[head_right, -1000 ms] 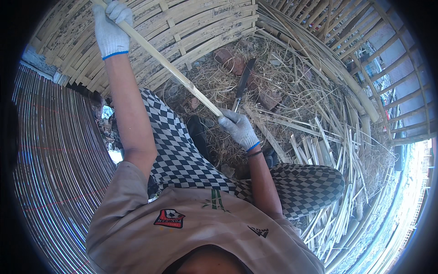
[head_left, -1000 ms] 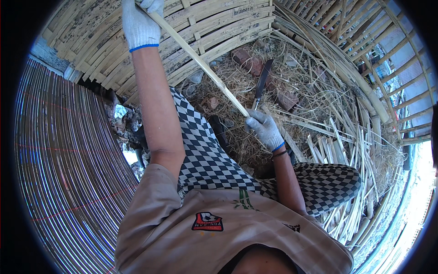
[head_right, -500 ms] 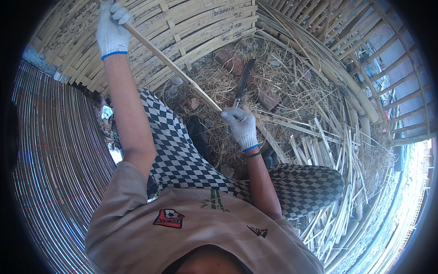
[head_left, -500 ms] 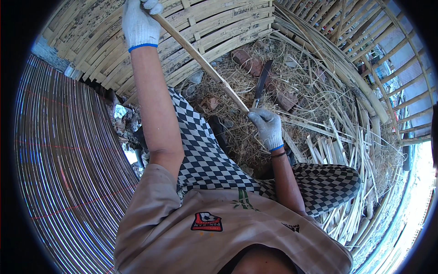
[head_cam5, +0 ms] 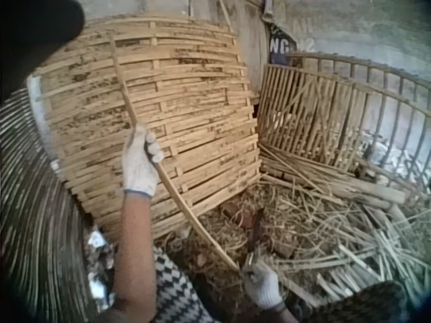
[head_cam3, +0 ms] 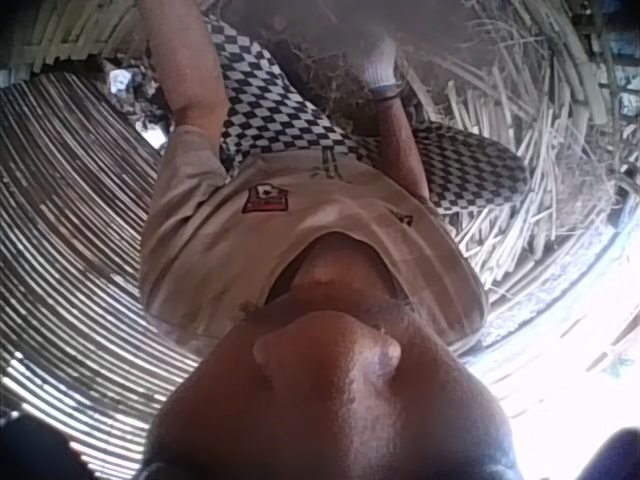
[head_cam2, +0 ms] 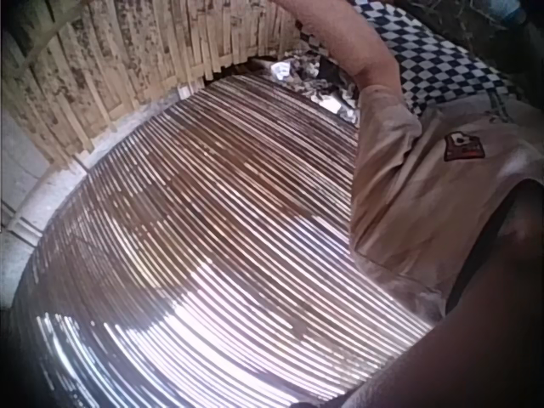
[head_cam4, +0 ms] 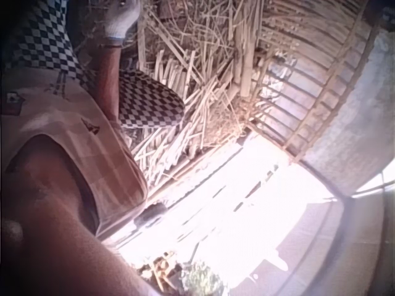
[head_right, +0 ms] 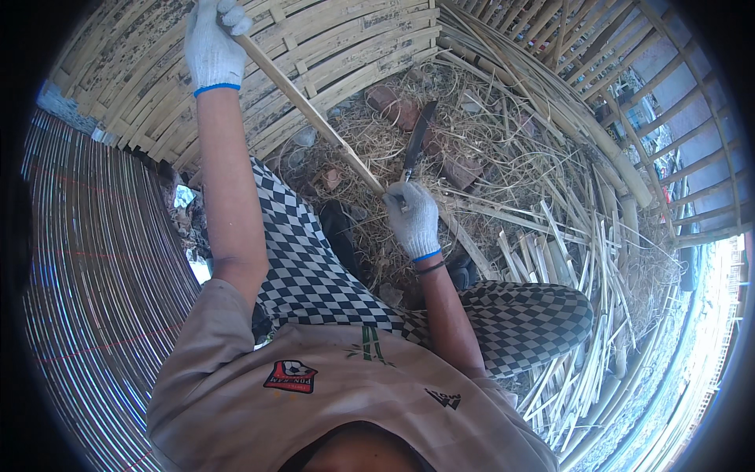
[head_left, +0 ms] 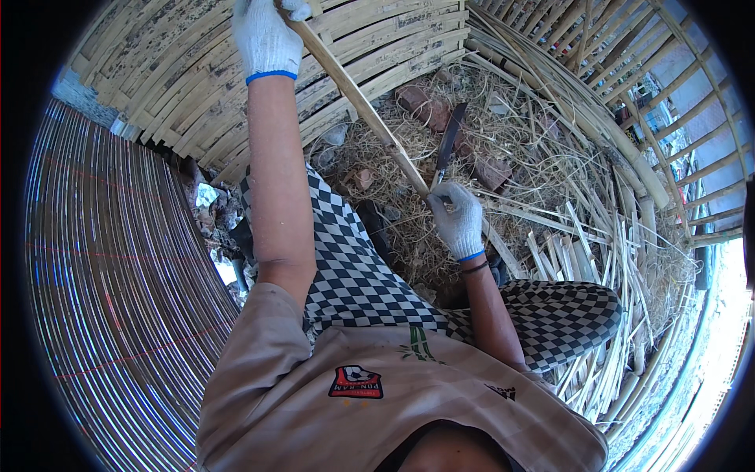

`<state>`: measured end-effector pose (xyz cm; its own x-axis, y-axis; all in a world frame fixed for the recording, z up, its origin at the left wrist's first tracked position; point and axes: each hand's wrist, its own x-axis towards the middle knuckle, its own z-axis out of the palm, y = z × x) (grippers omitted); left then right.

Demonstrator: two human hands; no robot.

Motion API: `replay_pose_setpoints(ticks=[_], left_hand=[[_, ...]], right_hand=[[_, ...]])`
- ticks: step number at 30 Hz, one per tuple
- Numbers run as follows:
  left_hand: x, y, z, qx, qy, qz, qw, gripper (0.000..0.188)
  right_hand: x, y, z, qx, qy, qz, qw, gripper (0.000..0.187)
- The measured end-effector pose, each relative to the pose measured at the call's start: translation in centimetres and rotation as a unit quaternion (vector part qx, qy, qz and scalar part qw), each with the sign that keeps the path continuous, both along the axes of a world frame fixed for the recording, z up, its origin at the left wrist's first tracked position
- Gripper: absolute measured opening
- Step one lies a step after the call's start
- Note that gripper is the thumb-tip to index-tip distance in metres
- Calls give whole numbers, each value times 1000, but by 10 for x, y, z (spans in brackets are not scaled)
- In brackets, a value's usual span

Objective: Shaving and smoothing a bamboo strip using a machete.

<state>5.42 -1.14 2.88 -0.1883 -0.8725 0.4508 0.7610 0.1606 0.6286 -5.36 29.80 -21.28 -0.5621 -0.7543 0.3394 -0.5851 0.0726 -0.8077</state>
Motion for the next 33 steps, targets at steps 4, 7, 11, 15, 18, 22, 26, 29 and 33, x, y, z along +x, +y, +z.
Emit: replay_pose_setpoints(ticks=[4, 7, 11, 15, 18, 22, 26, 29, 33], left_hand=[[-7, 11, 1, -1, -6, 15, 1000, 13], [-13, 17, 0, -6, -1, 3, 1000, 12], [-22, 23, -5, 7, -11, -23, 1000, 12], [-30, 27, -9, 12, -5, -51, 999, 13], [-34, 32, -10, 14, -6, -61, 998, 13], [-36, 40, -7, 25, -21, -55, 998, 13], [-37, 46, -4, 38, -39, -57, 997, 16], [-36, 48, -4, 51, -60, -72, 994, 24], [-27, 44, -5, 60, -66, -90, 992, 34]], right_hand=[[2, -1, -1, 35, 88, -10, 995, 8], [4, -1, 0, 56, 69, -11, 996, 9], [6, -2, 4, 16, 29, -4, 999, 10], [8, -2, 7, 2, -13, -10, 1000, 20], [7, -1, 9, -16, 5, 3, 1000, 19], [6, 3, 10, 6, 5, -16, 1000, 13], [6, 3, 6, -15, 12, 3, 1000, 11], [2, -1, -12, -22, -50, -20, 998, 13], [-18, -6, -66, 44, -146, -122, 981, 30]])
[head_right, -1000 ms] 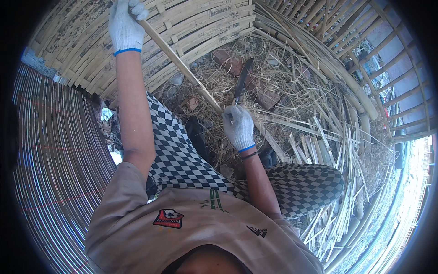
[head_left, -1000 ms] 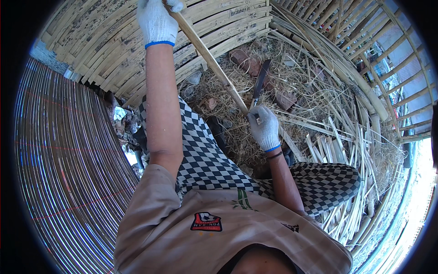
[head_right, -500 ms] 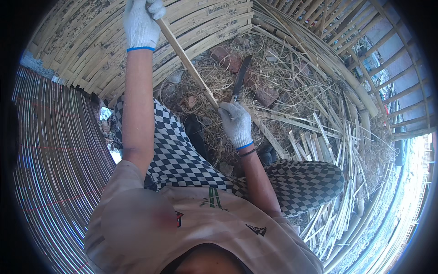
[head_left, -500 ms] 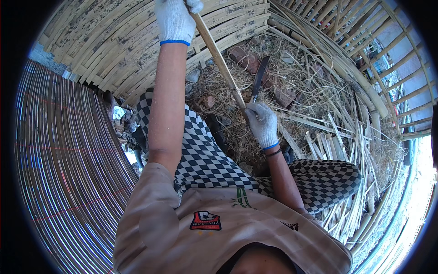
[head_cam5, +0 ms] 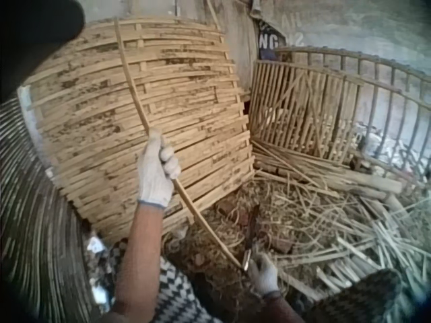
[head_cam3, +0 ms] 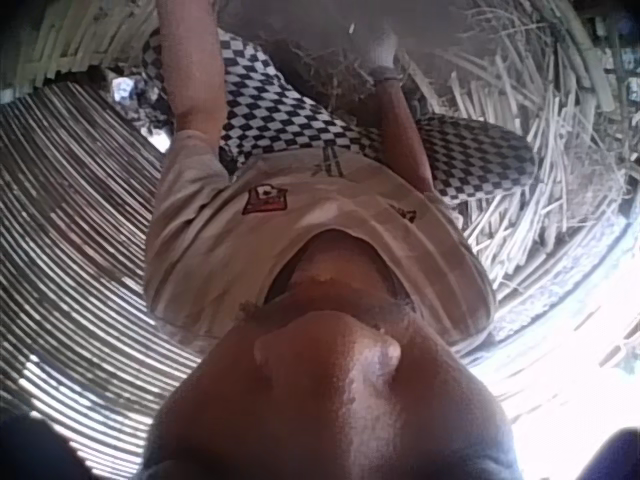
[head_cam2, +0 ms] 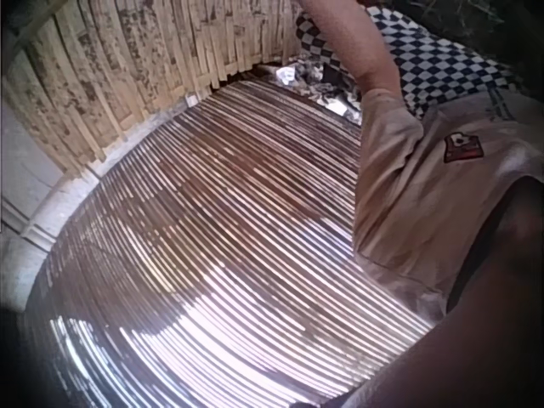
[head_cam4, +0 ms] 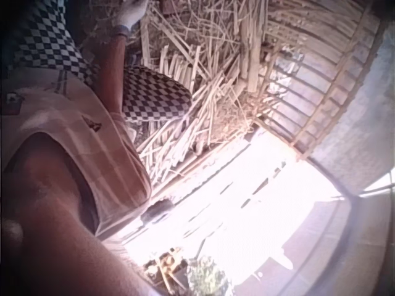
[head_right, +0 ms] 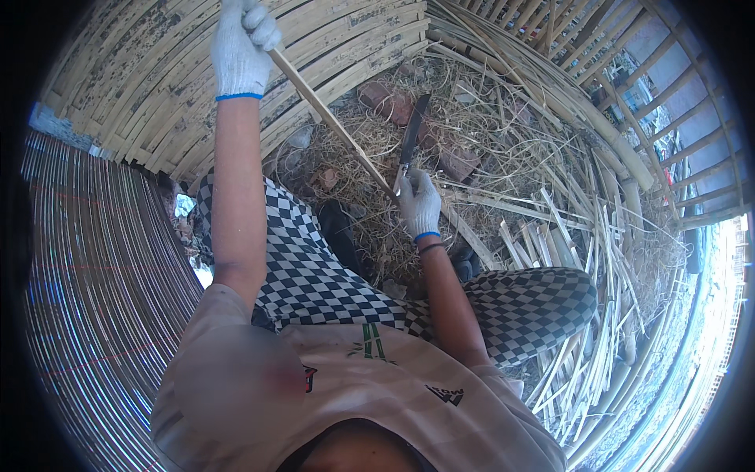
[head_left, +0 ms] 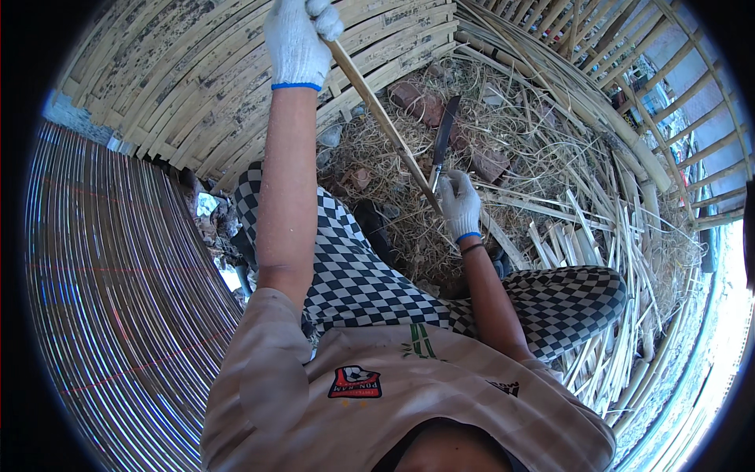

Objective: Shaving and smoothing a bamboo strip using a machete.

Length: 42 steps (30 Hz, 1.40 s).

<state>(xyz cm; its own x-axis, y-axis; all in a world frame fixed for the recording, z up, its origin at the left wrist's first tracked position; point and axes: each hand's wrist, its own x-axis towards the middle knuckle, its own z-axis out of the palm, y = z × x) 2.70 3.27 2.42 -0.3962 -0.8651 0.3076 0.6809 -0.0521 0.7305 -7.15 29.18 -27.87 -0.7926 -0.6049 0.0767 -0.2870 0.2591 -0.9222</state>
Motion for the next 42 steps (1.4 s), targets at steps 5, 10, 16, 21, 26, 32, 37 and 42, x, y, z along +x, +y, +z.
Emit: replay_pose_setpoints(ticks=[5, 10, 16, 21, 26, 32, 37, 42], left_hand=[[5, 7, -10, -94, -104, -5, 990, 57], [14, 31, -37, -58, -85, 6, 995, 56], [59, 34, -65, -61, -46, -64, 995, 48], [47, 61, -125, -45, -106, -226, 967, 45], [28, 75, -141, -70, -165, -221, 959, 36], [54, 82, -110, -163, -457, -99, 869, 34], [94, 113, -77, -89, -457, -62, 883, 38], [124, 148, -43, -115, -396, 38, 910, 40]], right_hand=[[-26, -4, -73, 239, 24, 3, 971, 61], [-34, -33, -90, 234, -18, 21, 972, 61], [-33, -48, -80, 285, -46, 20, 957, 62], [-35, -58, -72, 328, -58, -3, 943, 55], [-42, -72, -59, 382, -34, 8, 923, 52], [-41, -67, -63, 389, 135, 13, 911, 61], [-50, -70, -71, 302, 64, -35, 951, 51], [-72, -83, -78, 334, 13, -40, 942, 47]])
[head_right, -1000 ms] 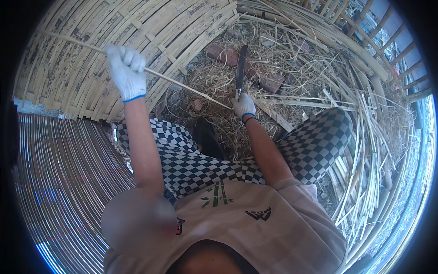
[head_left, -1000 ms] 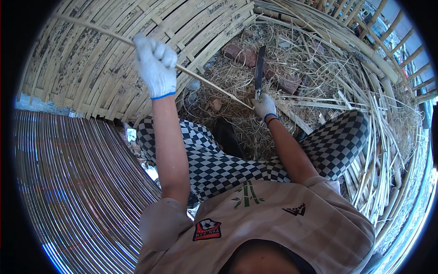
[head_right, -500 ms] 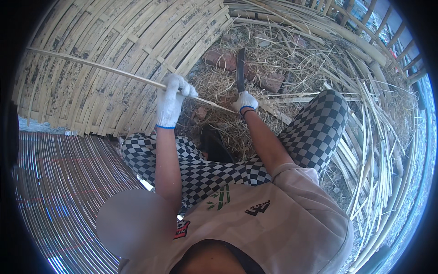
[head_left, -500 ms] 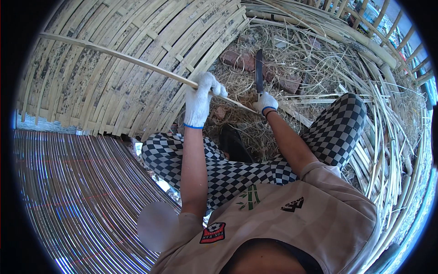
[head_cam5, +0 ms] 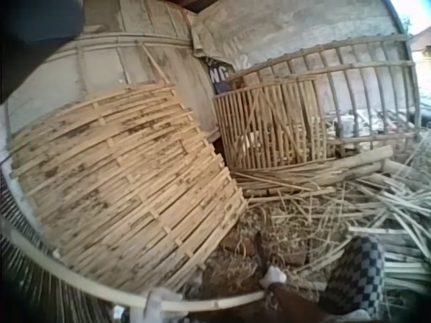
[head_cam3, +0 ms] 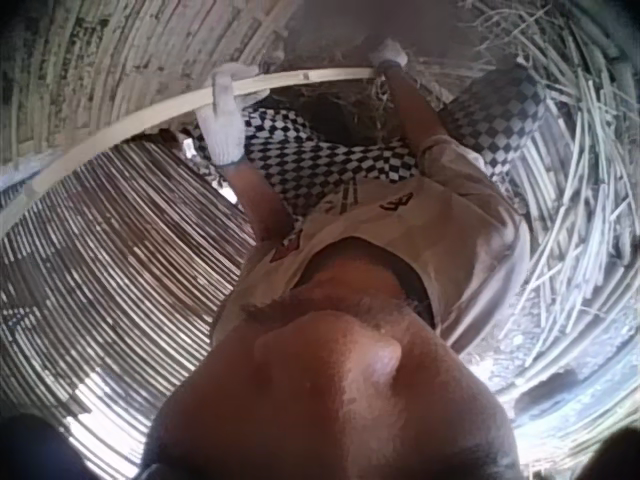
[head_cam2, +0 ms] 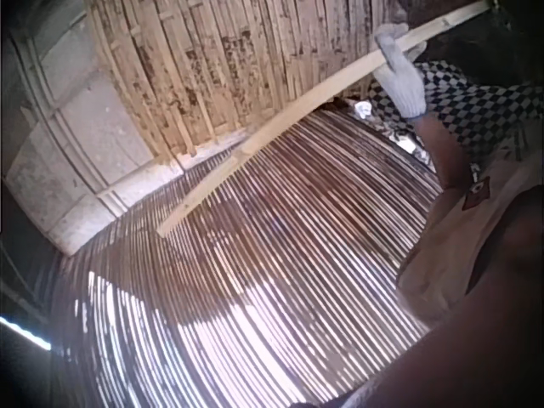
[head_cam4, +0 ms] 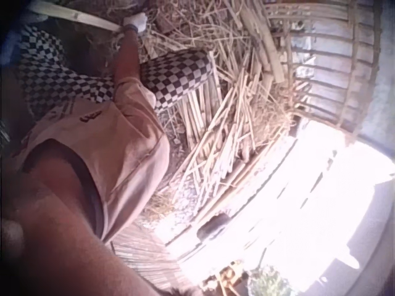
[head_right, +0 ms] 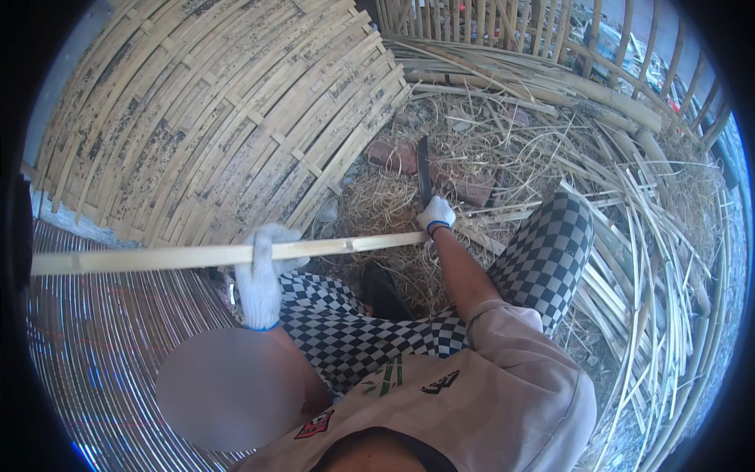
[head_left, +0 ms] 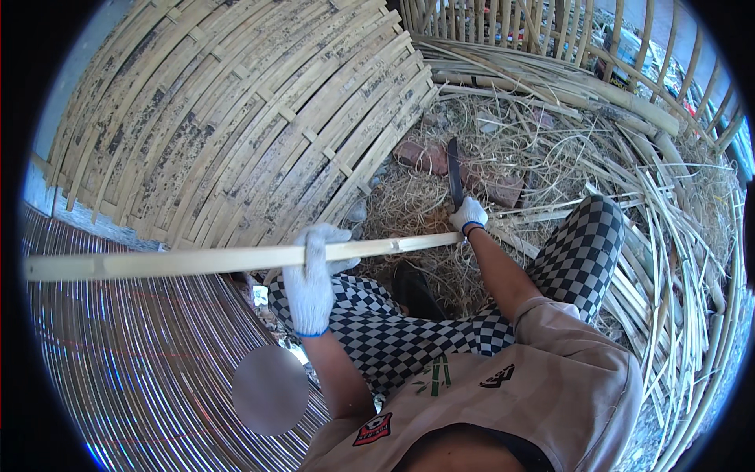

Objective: Shaving and smoothing a bamboo strip using a machete.

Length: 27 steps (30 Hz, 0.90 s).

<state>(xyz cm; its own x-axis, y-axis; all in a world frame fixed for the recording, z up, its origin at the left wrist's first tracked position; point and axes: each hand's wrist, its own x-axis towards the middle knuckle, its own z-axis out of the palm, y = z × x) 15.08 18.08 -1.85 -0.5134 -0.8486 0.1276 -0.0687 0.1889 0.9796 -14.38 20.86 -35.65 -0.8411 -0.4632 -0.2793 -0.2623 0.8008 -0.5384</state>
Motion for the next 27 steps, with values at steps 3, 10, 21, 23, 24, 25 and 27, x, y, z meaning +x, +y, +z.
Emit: replay_pose_setpoints(ticks=[3, 10, 21, 23, 24, 25, 27], left_hand=[[12, 14, 14, -22, 8, 33, 999, 42], [-2, 26, 11, -42, 127, 50, 990, 44], [-134, 27, -42, 244, 415, -45, 875, 24], [-145, 29, -51, 242, 462, -55, 852, 26], [-147, 30, -55, 262, 474, -38, 839, 30], [-147, 31, -58, 298, 479, -10, 826, 34], [-140, 33, -62, 307, 497, 9, 811, 42]], right_hand=[[-17, -5, -7, 38, -63, 0, 997, 51], [-50, 14, -1, -40, -156, 50, 986, 36], [-93, 80, 43, -435, -279, -246, 820, 19], [-95, 91, 49, -466, -296, -282, 785, 19], [-94, 97, 54, -494, -293, -264, 775, 19], [-92, 100, 60, -513, -303, -259, 760, 20], [-83, 106, 78, -532, -311, -253, 746, 21]])
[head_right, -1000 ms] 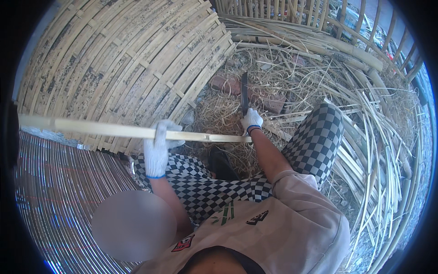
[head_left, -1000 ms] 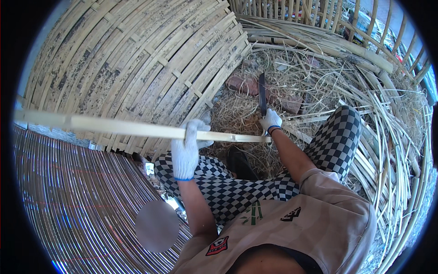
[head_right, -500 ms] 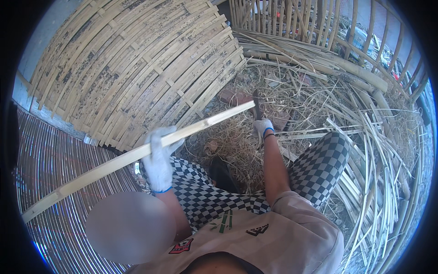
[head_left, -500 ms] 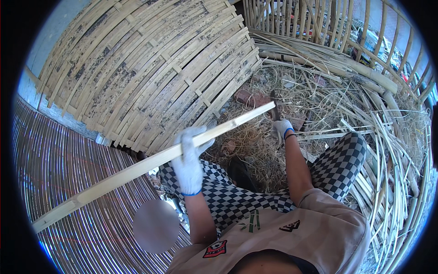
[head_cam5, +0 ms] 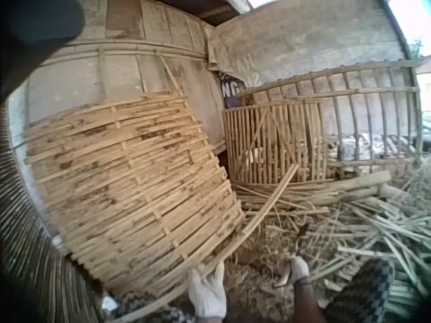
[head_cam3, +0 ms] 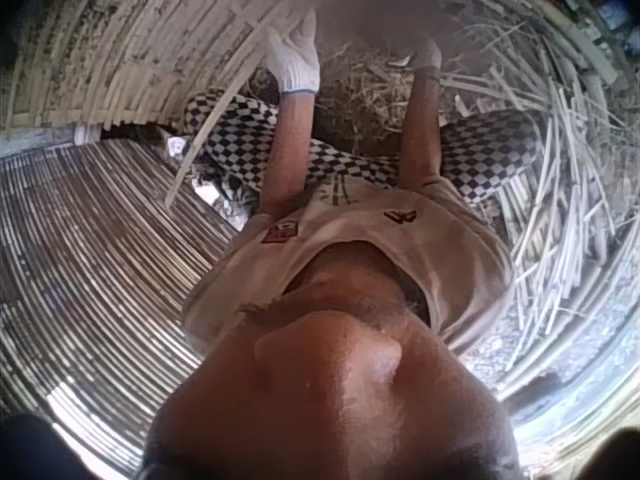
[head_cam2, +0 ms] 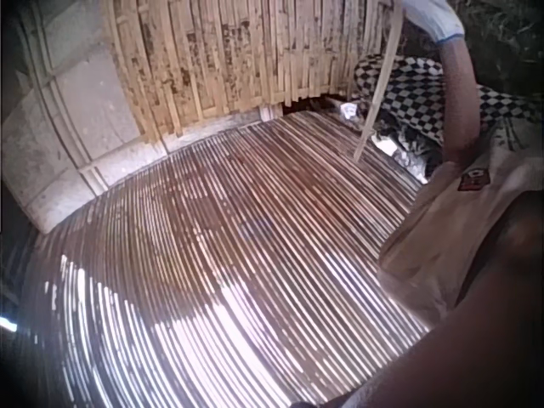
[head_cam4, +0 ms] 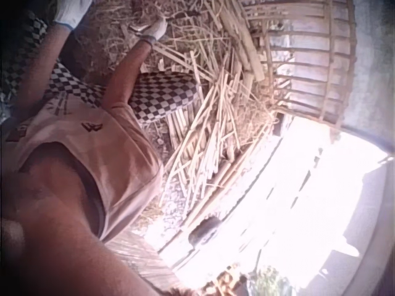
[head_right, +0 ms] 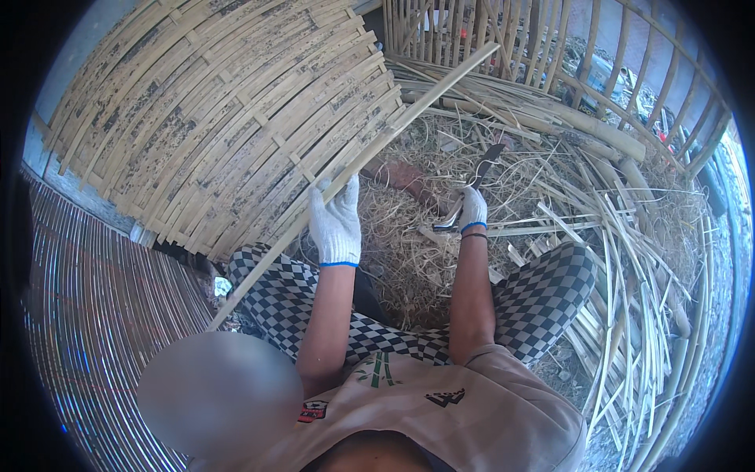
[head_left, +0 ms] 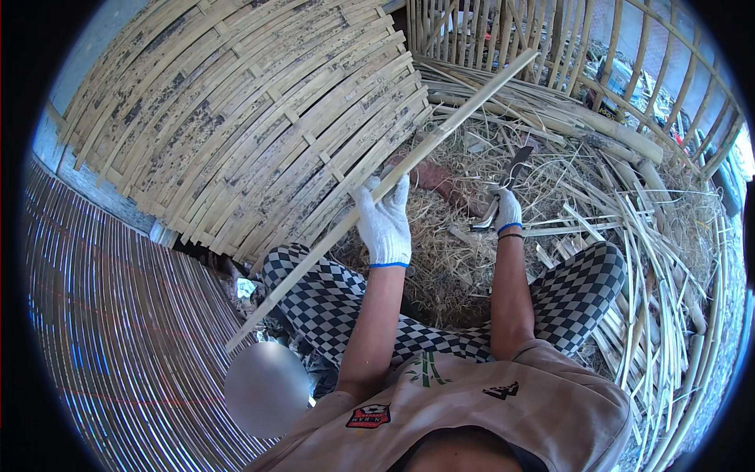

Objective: Shaving and smoothing a bamboo strip using a machete.

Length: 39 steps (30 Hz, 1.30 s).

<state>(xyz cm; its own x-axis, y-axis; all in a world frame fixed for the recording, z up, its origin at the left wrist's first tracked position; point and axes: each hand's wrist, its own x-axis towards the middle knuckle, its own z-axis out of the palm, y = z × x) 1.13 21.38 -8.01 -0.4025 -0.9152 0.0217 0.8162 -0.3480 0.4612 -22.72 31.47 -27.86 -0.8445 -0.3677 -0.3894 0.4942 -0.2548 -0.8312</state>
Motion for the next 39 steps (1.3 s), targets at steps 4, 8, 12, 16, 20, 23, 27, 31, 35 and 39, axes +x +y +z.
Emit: replay_pose_setpoints(ticks=[4, 8, 12, 16, 20, 23, 27, 31, 35, 39], left_hand=[[25, 8, 0, 17, -19, 28, 999, 42], [46, 25, -5, 42, -11, -17, 999, 40], [55, 43, -27, 23, -50, -12, 998, 31], [65, 57, -45, 119, -113, -20, 986, 35], [94, 71, -19, 120, -121, -225, 959, 65], [118, 68, 26, -123, -248, -437, 856, 63], [93, 45, 52, -600, -532, 93, 590, 50], [58, 6, 48, -439, -578, -301, 618, 41], [52, 4, 45, -192, -475, -450, 731, 26], [53, 22, 47, -254, -521, -379, 721, 24]], right_hand=[[19, 6, 48, -203, -97, -12, 974, 43], [34, 4, 92, -258, 10, 60, 964, 39], [52, 0, 126, -351, 44, 119, 928, 59], [67, -3, 149, -329, 40, 142, 933, 44], [72, -4, 160, -263, 71, 142, 952, 28], [75, -3, 166, -278, 71, 147, 947, 23], [85, 0, 174, -282, 60, 172, 942, 23], [87, 8, 181, -256, 80, 163, 949, 33], [74, 25, 180, -248, 57, 112, 960, 49], [62, 42, 181, -118, 144, 10, 982, 31]])
